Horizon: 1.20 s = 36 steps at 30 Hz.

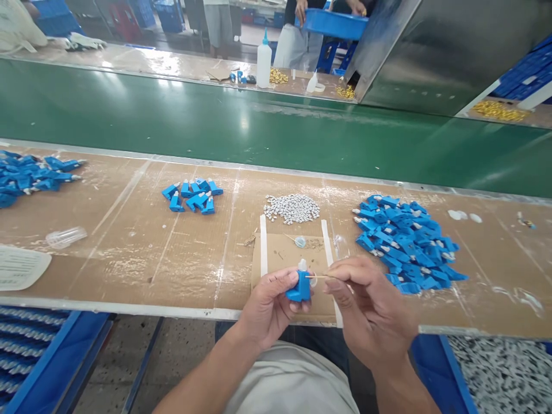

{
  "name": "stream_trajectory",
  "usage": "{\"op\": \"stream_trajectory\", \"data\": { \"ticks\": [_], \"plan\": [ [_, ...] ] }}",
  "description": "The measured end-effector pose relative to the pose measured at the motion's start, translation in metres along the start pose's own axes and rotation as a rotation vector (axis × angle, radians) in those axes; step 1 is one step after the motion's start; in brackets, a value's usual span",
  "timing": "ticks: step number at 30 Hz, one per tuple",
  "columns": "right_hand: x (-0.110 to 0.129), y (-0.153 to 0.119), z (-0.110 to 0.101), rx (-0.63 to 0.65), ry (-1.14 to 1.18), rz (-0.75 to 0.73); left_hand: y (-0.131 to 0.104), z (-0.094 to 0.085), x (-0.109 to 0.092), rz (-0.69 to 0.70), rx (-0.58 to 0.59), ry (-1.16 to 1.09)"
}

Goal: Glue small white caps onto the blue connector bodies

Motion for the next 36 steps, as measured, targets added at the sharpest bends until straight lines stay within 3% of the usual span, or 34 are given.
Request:
{"op": "stream_trajectory", "data": {
  "ticks": [7,14,18,21,24,26,29,32,36],
  "plan": [
    [-0.009,-0.004,-0.012,-0.143,0.201,0.185,-0.001,-0.006,0.001,-0.085,-0.009,-0.098],
    [-0.044,-0.013,-0.011,-0.01,-0.043,0.276,-0.001,-0.012,-0.002,-0.042,-0.056,-0.08],
    [-0.061,-0.016,-0.003,0.086,-0.127,0.3,-0.002,-0.018,-0.009,0.02,-0.142,-0.075],
    [-0.063,-0.009,-0.005,0.05,-0.135,0.334,-0.006,-0.03,-0.019,0.102,-0.213,-0.073],
    [-0.049,0.012,-0.01,0.001,-0.165,0.275,-0.013,-0.048,-0.033,0.252,-0.281,-0.091],
    [-0.036,0.032,-0.008,0.057,-0.237,0.189,-0.018,-0.059,-0.041,0.341,-0.323,-0.138],
    [-0.027,0.069,0.005,0.185,-0.347,0.076,-0.022,-0.072,-0.047,0.349,-0.329,-0.22],
    [-0.037,0.108,0.027,0.273,-0.467,0.039,-0.023,-0.082,-0.046,0.323,-0.314,-0.228],
    [-0.065,0.15,0.059,0.38,-0.619,0.012,-0.019,-0.092,-0.039,0.263,-0.396,-0.24]
  ]
}}
Point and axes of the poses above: each hand's wrist, its own y-axis towards the middle knuckle, its own z-axis out of the palm, x = y × z, the point moved 1 cm from there along y, towards the middle knuckle, and after that the axes turned 12 degrees about z, right-handed, at the moved point
